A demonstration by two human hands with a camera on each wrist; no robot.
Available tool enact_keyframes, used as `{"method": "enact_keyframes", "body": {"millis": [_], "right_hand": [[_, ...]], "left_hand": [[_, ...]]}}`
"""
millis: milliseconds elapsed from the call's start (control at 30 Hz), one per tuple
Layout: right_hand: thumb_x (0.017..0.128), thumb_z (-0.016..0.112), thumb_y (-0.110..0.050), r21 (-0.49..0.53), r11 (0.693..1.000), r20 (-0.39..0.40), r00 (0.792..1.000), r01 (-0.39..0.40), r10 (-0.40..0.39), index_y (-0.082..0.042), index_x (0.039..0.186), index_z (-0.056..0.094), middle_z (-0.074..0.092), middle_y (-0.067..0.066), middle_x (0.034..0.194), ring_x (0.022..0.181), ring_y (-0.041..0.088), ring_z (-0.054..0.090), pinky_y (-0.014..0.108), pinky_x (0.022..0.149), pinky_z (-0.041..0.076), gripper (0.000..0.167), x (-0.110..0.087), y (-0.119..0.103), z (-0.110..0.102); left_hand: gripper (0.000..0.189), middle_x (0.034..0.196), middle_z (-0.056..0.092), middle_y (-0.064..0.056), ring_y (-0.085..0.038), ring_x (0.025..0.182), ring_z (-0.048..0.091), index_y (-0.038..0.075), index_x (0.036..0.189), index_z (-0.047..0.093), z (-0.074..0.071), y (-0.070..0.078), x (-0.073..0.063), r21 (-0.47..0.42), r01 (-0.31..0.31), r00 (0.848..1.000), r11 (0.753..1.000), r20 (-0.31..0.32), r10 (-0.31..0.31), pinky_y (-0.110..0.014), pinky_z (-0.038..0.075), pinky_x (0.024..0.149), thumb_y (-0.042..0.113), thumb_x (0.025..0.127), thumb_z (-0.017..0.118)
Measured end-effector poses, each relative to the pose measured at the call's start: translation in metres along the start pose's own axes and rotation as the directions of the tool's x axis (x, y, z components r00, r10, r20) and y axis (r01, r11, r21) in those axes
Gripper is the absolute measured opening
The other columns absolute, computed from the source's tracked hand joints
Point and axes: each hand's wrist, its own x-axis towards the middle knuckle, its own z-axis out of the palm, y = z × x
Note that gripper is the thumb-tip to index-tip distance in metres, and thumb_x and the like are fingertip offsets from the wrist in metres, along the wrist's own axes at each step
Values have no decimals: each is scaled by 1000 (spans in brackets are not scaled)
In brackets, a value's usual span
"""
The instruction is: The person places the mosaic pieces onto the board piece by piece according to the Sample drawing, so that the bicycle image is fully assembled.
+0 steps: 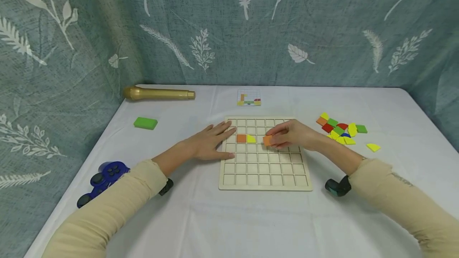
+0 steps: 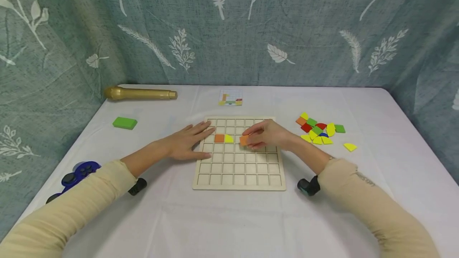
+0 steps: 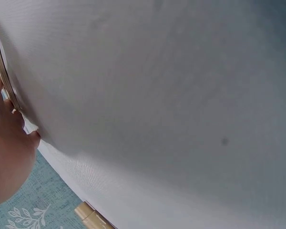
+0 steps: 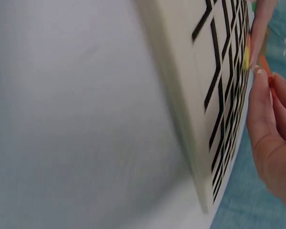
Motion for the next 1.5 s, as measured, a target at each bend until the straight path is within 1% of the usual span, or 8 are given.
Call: {"method": "enact_keyframes", "body": {"millis": [167,333,533,733,933,1133,1367,1500], "right_hand": [[92,60,3,25,1000,12,1000,-12,11,10,122,59,68,15,103,87,22,68,36,78,55,31,8,-6,21],[93,58,3,22,999,9,999,-33,33,8,122,60,68,16,102,86,23,68,35,77,56,30,14,-12,36],[92,59,4,0,999,-14,999,-32,32,9,120,61,68,17,96,82,23,69,33,75,56,28,20,-18,51],[89,64,2,-32,999,-75,997,-27,24,8,115,64,67,14,91,76,19,68,31,71,56,26,26,-18,62],[87,69,-3,-109,994,-107,994,-3,-8,6,109,68,68,12,85,74,19,68,30,69,57,23,27,-20,67],[88,69,-5,-161,987,-109,994,6,-24,3,107,70,70,9,87,78,19,69,29,68,57,21,26,-22,67],[92,66,-15,-187,982,-58,998,15,-27,1,115,67,69,8,86,77,17,66,30,70,56,28,26,-23,64],[94,64,-18,-167,986,-20,1000,11,-15,0,120,64,69,9,92,81,18,65,31,72,55,32,26,-24,60]], "left_hand": [[89,159,-5,-4,-21,144,-4,21,155,6,1,-1,0,-5,-6,1000,1000,-8,6,-46,3,114,70,90,40],[88,159,-6,-2,-20,144,-4,22,155,5,1,-1,1,-1,6,1000,1000,-5,-6,-45,3,115,70,89,40],[88,159,-7,-1,-19,144,-4,23,155,5,0,0,0,-12,9,1000,1000,-5,-9,-44,2,115,70,89,40],[89,159,-6,-3,-20,144,-4,22,155,6,1,0,-1,-10,-1,1000,1000,-11,1,-45,2,115,71,89,39],[87,159,-6,-2,-19,144,-5,23,155,5,1,0,0,-7,9,1000,1000,-8,-9,-44,2,115,69,90,40],[88,159,-7,0,-18,143,-5,23,155,4,1,-1,0,-8,15,1000,1000,-6,-15,-43,1,115,70,90,40],[88,159,-7,-1,-19,144,-5,23,155,4,1,0,0,-7,14,1000,1000,1,-14,-44,2,115,69,90,40],[88,159,-7,-1,-19,144,-5,23,155,4,0,0,0,-10,12,1000,1000,3,-12,-45,2,114,70,90,40]]}}
